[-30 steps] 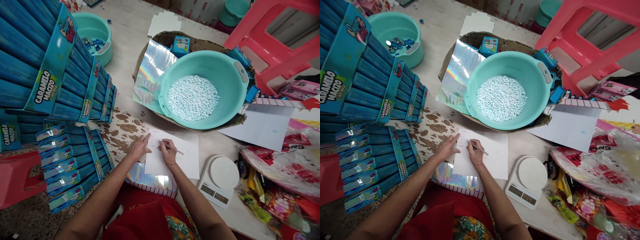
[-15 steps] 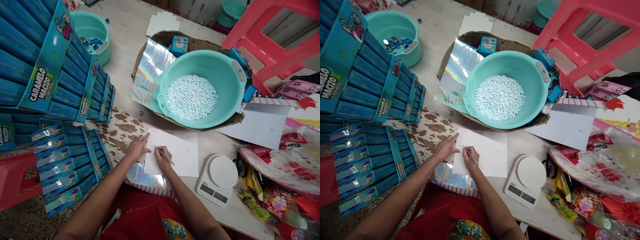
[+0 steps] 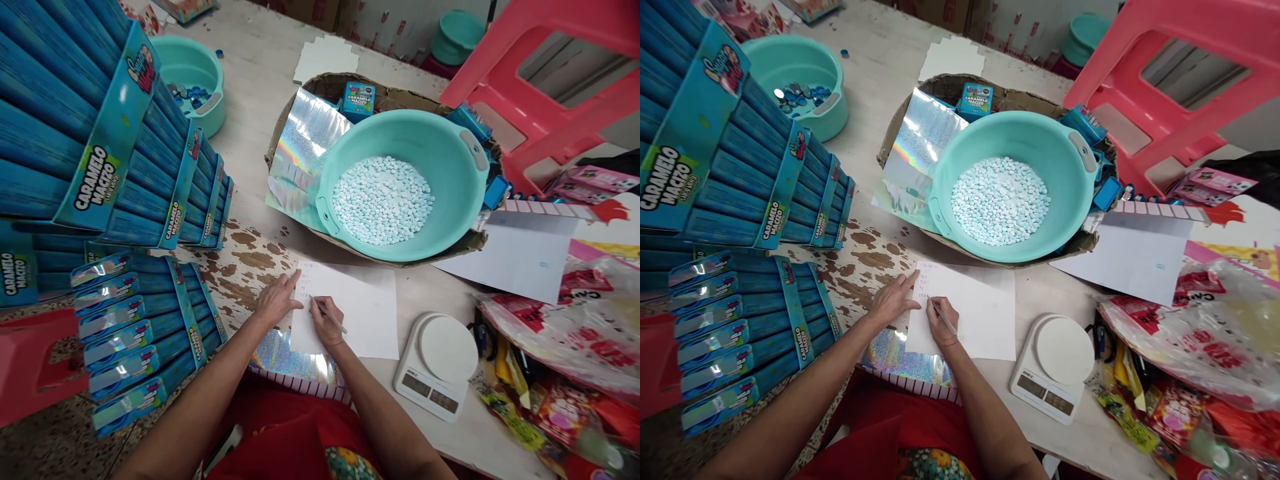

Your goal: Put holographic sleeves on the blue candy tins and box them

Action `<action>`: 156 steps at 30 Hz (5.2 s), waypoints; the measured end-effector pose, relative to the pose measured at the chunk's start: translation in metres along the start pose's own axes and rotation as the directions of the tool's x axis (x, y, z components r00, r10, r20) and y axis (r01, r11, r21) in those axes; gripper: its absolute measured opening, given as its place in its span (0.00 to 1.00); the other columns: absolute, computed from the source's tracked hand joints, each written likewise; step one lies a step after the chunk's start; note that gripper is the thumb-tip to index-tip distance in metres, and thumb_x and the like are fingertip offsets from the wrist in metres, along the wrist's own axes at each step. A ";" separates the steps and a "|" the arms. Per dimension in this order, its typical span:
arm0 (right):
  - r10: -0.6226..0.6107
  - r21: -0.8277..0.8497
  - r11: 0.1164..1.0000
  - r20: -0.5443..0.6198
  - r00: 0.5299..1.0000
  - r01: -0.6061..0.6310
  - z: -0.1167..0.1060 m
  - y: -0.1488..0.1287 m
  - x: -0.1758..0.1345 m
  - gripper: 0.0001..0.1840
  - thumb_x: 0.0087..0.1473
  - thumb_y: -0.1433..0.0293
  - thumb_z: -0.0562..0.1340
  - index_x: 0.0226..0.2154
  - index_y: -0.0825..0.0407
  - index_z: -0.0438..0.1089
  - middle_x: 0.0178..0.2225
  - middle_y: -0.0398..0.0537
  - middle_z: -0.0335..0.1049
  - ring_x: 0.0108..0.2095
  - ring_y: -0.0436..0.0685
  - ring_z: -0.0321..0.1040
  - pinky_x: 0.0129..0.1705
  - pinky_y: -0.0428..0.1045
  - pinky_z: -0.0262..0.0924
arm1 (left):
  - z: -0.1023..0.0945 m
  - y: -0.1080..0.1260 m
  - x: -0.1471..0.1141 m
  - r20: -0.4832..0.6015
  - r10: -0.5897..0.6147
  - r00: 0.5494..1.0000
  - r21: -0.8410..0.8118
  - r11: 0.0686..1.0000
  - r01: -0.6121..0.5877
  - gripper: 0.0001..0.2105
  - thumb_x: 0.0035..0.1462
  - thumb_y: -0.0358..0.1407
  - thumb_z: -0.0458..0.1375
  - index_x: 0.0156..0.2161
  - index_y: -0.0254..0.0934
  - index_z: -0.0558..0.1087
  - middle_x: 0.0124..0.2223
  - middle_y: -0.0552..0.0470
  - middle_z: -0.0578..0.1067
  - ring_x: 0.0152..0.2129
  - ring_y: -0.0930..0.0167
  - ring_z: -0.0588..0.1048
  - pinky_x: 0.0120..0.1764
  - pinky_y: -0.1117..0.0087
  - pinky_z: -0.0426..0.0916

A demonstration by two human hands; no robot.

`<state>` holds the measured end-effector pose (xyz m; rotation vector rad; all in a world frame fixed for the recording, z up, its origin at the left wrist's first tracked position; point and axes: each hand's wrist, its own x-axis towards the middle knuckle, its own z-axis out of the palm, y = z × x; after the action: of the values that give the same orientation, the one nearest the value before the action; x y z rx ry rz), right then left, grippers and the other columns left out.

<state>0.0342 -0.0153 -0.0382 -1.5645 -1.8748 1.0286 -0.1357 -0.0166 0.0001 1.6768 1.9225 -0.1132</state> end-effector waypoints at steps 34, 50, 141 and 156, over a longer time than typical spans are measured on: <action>-0.041 -0.062 0.997 -0.028 0.999 0.040 0.001 0.001 0.002 0.11 0.55 0.62 0.54 0.31 0.50 0.67 0.28 0.44 0.72 0.28 0.53 0.70 0.31 0.47 0.62 | 0.001 0.001 0.000 -0.008 0.002 1.000 0.018 1.000 -0.002 0.40 0.49 0.49 0.58 0.63 0.47 0.43 0.48 0.47 0.66 0.45 0.62 0.67 0.42 0.67 0.63; -0.018 -0.058 0.998 -0.049 0.999 0.015 0.003 0.000 0.000 0.10 0.54 0.63 0.54 0.29 0.51 0.65 0.27 0.45 0.71 0.27 0.53 0.69 0.30 0.48 0.62 | 0.002 0.001 0.001 -0.002 -0.017 1.000 -0.010 1.000 0.017 0.41 0.48 0.50 0.58 0.63 0.49 0.44 0.49 0.47 0.66 0.45 0.61 0.68 0.41 0.67 0.63; 0.394 0.661 0.602 0.242 0.886 -0.448 -0.076 -0.065 -0.014 0.15 0.46 0.58 0.64 0.29 0.53 0.66 0.23 0.43 0.70 0.24 0.50 0.67 0.26 0.45 0.62 | -0.002 0.040 -0.059 0.210 -0.145 0.967 -0.978 -0.015 0.210 0.14 0.45 0.43 0.62 0.31 0.33 0.72 0.24 0.54 0.72 0.18 0.77 0.69 0.23 0.76 0.59; 0.403 0.661 0.609 0.218 0.889 -0.438 -0.076 -0.066 -0.009 0.16 0.45 0.58 0.64 0.29 0.53 0.67 0.22 0.43 0.70 0.24 0.51 0.67 0.27 0.46 0.63 | -0.018 0.052 -0.047 0.158 -0.109 0.981 -0.986 0.032 0.162 0.12 0.46 0.40 0.62 0.33 0.33 0.71 0.28 0.50 0.75 0.24 0.72 0.73 0.29 0.73 0.64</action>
<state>0.0546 -0.0096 0.0610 -1.5038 -0.9043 1.7414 -0.0915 -0.0393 0.0527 0.4148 1.3633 0.9694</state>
